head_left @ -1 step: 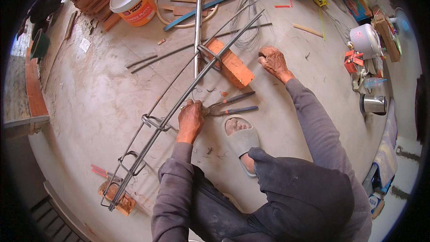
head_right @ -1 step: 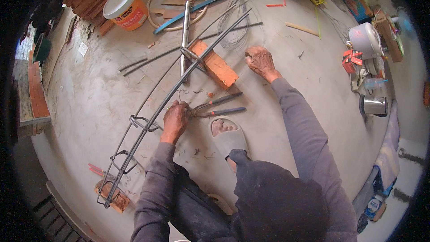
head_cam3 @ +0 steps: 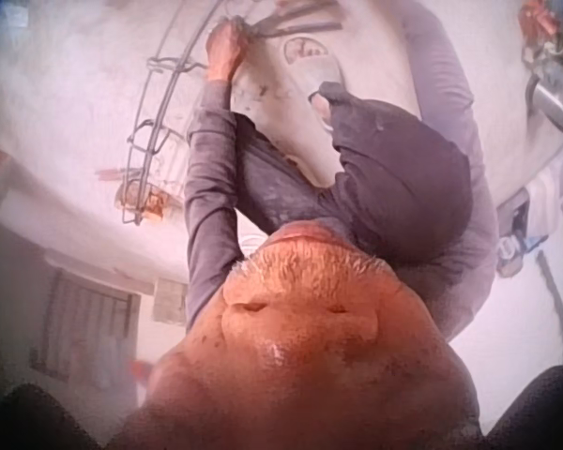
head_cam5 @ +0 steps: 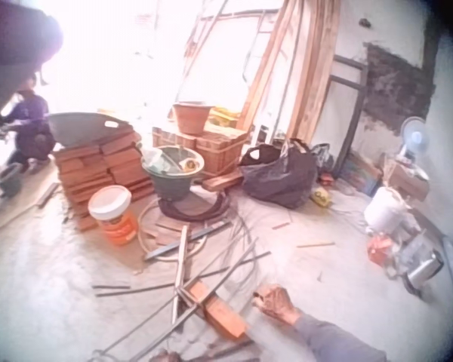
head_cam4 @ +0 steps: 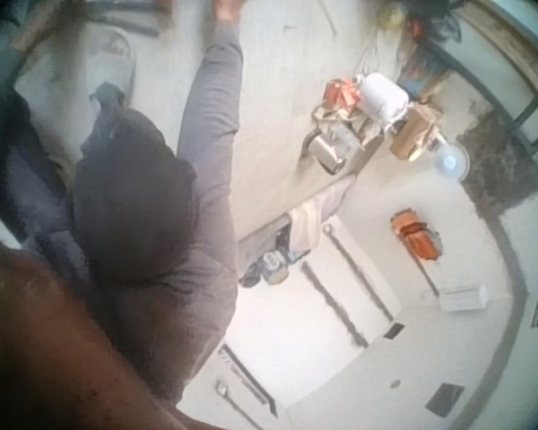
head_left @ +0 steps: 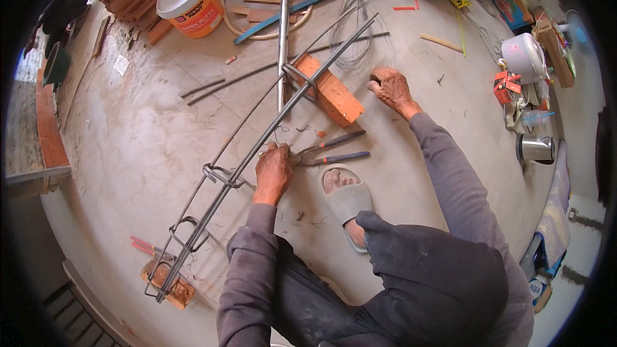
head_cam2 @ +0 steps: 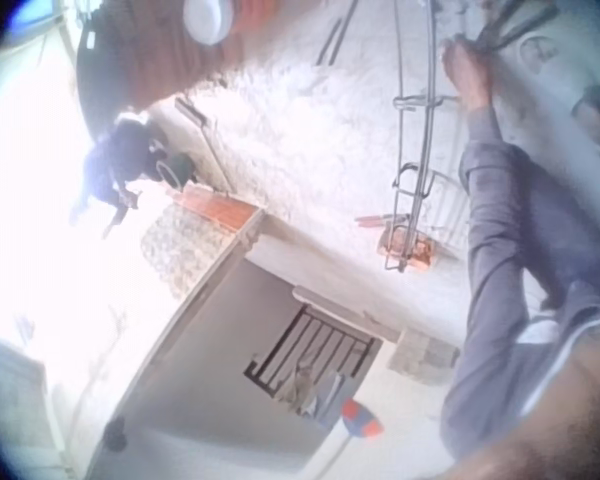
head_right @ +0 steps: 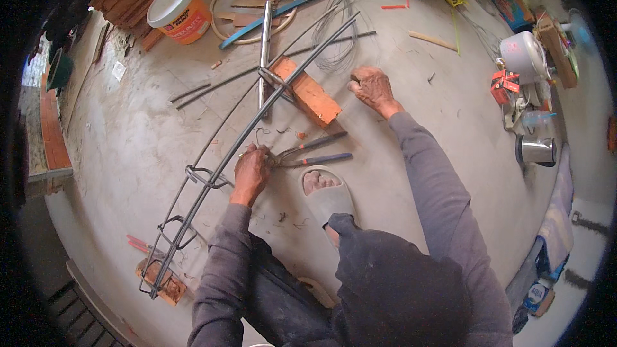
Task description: The person sits on the floor and uses pliers to twist wire ties around a metal frame structure. They manipulate the wires and pliers to secure the frame, occasionally adjusting the position of the metal bars and bricks used as supports.
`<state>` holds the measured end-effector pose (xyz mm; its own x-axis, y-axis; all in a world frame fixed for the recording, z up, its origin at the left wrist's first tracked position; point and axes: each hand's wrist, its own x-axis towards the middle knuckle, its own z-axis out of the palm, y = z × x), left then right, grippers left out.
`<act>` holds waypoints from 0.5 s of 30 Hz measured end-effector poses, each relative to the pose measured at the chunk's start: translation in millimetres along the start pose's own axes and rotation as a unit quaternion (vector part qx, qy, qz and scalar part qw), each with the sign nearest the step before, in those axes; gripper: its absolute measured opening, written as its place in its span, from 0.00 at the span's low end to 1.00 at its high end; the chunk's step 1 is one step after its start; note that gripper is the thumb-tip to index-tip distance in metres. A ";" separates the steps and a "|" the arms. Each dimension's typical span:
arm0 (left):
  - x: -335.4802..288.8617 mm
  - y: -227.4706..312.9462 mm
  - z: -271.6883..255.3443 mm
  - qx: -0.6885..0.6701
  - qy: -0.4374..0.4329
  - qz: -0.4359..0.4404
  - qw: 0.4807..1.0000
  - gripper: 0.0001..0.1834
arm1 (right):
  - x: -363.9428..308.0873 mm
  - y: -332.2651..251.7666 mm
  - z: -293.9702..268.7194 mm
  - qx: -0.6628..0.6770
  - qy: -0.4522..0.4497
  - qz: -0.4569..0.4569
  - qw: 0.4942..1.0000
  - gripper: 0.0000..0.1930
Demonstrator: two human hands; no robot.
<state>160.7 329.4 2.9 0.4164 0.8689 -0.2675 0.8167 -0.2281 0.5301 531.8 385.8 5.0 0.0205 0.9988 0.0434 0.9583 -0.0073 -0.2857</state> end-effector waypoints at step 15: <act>-4.7 1.0 -4.6 -0.041 0.000 0.007 0.999 0.12 | -38.2 -7.0 2.8 0.023 0.037 -0.048 0.998 0.08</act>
<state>157.8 327.1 8.3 0.4277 0.8657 -0.2601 0.7751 -0.2031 0.5983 523.5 347.7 2.7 -0.0471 0.9886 0.1427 0.9425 0.0913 -0.3214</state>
